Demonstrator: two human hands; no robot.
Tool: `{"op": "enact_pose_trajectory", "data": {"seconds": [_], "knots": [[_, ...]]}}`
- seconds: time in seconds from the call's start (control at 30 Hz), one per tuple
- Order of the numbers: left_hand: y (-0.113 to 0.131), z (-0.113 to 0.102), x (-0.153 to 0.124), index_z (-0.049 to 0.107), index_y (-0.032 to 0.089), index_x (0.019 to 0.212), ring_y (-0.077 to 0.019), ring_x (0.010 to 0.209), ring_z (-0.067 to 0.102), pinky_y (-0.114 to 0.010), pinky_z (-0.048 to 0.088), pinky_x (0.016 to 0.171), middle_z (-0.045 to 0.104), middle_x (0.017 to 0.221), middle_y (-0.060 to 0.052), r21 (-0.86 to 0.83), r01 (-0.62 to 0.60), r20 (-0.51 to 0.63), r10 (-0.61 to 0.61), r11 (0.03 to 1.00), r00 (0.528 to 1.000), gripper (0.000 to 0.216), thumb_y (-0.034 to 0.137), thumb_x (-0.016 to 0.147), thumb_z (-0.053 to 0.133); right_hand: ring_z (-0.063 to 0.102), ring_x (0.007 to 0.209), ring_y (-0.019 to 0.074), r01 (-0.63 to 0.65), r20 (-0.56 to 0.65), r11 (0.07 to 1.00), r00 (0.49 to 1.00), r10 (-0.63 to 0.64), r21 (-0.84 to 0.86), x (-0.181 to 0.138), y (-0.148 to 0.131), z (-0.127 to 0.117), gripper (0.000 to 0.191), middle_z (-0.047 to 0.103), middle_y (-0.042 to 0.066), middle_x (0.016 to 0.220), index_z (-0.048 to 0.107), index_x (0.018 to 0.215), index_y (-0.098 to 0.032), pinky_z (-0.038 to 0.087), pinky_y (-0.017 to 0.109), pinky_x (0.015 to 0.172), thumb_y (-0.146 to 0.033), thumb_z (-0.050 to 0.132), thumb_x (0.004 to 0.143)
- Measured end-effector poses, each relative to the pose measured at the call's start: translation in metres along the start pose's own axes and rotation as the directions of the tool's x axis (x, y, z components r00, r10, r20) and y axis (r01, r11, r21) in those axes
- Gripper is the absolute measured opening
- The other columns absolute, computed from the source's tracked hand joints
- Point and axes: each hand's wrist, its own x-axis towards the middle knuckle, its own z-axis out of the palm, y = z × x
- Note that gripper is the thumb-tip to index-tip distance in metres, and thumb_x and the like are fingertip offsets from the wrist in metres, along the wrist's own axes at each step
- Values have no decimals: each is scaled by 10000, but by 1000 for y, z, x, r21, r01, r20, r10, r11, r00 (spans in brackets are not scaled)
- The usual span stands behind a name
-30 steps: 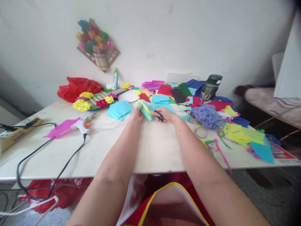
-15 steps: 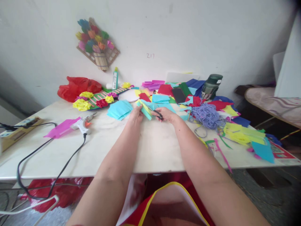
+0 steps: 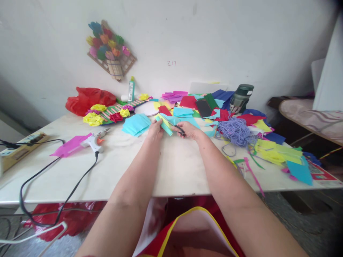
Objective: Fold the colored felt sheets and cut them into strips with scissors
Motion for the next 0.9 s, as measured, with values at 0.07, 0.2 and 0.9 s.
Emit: {"op": "enact_pose_trajectory", "data": {"seconds": [0.07, 0.2, 0.9], "knots": [[0, 0, 0, 548, 163, 742, -75, 546, 587, -164, 493, 557, 612, 637, 18, 3, 2, -16, -2, 1000, 1000, 138, 41, 802, 525, 403, 313, 37, 9, 0, 1000, 1000, -9, 3, 1, 1, 0, 321, 500, -59, 428, 502, 633, -159, 320, 154, 321, -405, 692, 715], [-2, 0, 1, 532, 148, 696, -87, 526, 579, -186, 491, 539, 604, 613, 3, 21, 19, -21, -19, 1000, 1000, 138, 62, 804, 537, 402, 323, 36, 19, 0, 1000, 1000, -20, 14, 0, 1, 1, 304, 500, -61, 435, 508, 643, -159, 330, 153, 328, -386, 701, 705], [-1, -1, 3, 535, 147, 697, -96, 547, 584, -263, 527, 672, 605, 655, 2, 47, 26, -63, -23, 999, 998, 119, 74, 790, 552, 361, 317, 36, 9, -63, 1000, 998, -10, -18, -5, -10, 7, 266, 454, -75, 394, 478, 600, -163, 301, 162, 326, -267, 700, 704]]}}
